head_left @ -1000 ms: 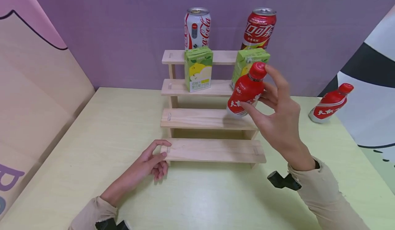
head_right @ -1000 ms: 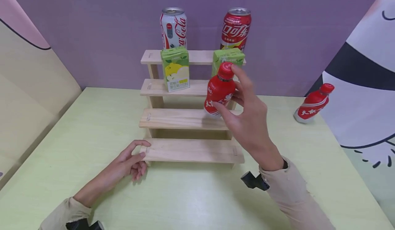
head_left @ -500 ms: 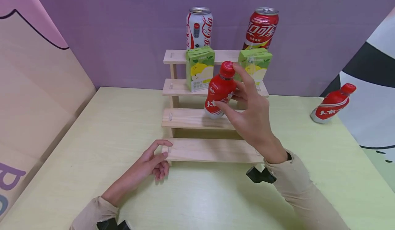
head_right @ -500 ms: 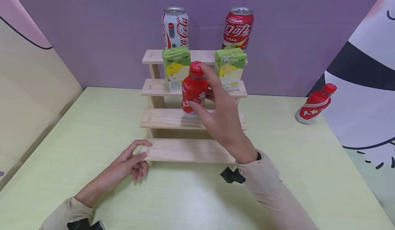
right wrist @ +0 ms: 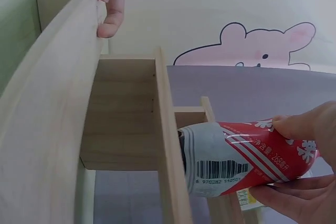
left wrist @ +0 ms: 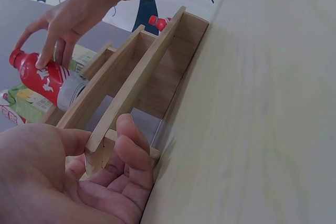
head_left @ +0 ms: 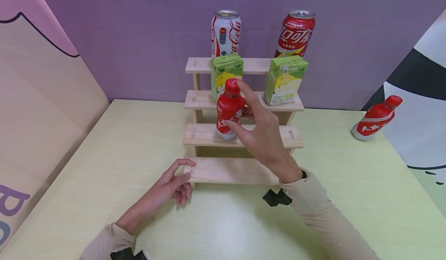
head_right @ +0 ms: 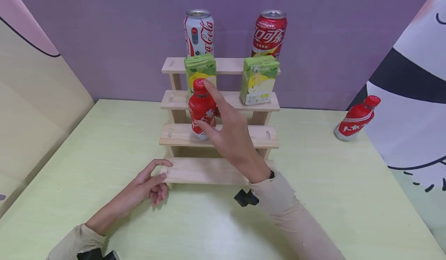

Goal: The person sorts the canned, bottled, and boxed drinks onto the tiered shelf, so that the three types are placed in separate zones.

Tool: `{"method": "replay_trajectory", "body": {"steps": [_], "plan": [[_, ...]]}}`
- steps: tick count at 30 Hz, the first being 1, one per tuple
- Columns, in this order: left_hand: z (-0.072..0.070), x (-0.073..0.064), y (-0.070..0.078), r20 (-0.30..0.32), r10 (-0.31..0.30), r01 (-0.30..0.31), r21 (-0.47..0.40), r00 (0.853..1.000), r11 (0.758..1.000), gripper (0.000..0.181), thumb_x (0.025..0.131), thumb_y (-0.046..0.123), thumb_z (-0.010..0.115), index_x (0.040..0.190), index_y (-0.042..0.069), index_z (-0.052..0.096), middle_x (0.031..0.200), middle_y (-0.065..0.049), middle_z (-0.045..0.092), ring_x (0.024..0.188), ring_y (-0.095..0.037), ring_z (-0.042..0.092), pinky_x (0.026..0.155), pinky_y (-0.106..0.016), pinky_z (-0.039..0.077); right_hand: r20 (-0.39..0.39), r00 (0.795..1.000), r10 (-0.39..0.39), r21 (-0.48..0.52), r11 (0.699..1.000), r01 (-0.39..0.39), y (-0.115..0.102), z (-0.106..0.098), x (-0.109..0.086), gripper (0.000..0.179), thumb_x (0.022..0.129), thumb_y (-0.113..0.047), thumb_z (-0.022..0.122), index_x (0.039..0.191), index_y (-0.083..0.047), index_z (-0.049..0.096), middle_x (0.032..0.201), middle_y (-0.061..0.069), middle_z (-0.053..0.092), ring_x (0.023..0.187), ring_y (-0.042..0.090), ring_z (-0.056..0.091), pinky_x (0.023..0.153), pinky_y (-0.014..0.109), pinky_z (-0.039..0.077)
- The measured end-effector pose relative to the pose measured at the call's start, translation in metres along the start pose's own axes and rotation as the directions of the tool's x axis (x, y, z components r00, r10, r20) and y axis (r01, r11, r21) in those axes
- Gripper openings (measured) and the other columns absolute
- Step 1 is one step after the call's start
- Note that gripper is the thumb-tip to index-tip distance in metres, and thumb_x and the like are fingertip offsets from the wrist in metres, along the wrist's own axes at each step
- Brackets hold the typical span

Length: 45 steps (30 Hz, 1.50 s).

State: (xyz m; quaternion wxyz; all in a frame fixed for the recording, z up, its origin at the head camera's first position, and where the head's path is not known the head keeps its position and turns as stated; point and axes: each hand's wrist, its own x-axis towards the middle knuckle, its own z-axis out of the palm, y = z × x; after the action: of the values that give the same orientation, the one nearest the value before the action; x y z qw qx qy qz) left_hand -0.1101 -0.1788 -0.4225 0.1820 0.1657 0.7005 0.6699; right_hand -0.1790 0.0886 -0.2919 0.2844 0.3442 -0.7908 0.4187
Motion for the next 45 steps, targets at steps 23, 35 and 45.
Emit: {"method": "replay_trajectory", "body": {"steps": [23,35,45], "plan": [[-0.001,-0.003,0.003,-0.013,-0.01,0.011,0.024,1.0,1.0,0.034,0.108,0.03,0.044,0.139,0.02,0.036,0.075,-0.018,0.06,0.06,-0.019,0.054,0.05,-0.026,0.047,0.073,0.997,0.014,-0.135,0.991,-0.004,0.002,0.007,0.0,0.097,0.087,-0.014,0.078,0.161,-0.024,0.015,0.151,0.008,0.046,0.136,0.022,0.048,0.094,0.043,0.053],[0.001,-0.001,0.0,-0.015,-0.013,0.013,0.015,1.0,1.0,0.034,0.108,0.031,0.044,0.14,0.02,0.036,0.076,-0.02,0.06,0.059,-0.019,0.054,0.05,-0.027,0.047,0.121,0.992,0.036,-0.202,0.979,-0.011,0.004,-0.002,-0.004,0.097,0.088,-0.015,0.077,0.161,-0.025,0.013,0.15,0.009,0.047,0.127,0.026,0.057,0.096,0.042,0.052],[0.003,0.0,0.0,-0.023,-0.023,0.023,0.016,0.999,1.0,0.035,0.108,0.032,0.045,0.14,0.02,0.036,0.077,-0.02,0.06,0.061,-0.019,0.055,0.05,-0.026,0.047,0.028,1.0,-0.009,-0.28,0.96,0.017,0.008,-0.034,-0.017,0.075,0.09,-0.012,0.074,0.154,-0.014,0.036,0.139,0.01,0.058,0.106,0.027,0.065,0.086,0.047,0.056]]}}
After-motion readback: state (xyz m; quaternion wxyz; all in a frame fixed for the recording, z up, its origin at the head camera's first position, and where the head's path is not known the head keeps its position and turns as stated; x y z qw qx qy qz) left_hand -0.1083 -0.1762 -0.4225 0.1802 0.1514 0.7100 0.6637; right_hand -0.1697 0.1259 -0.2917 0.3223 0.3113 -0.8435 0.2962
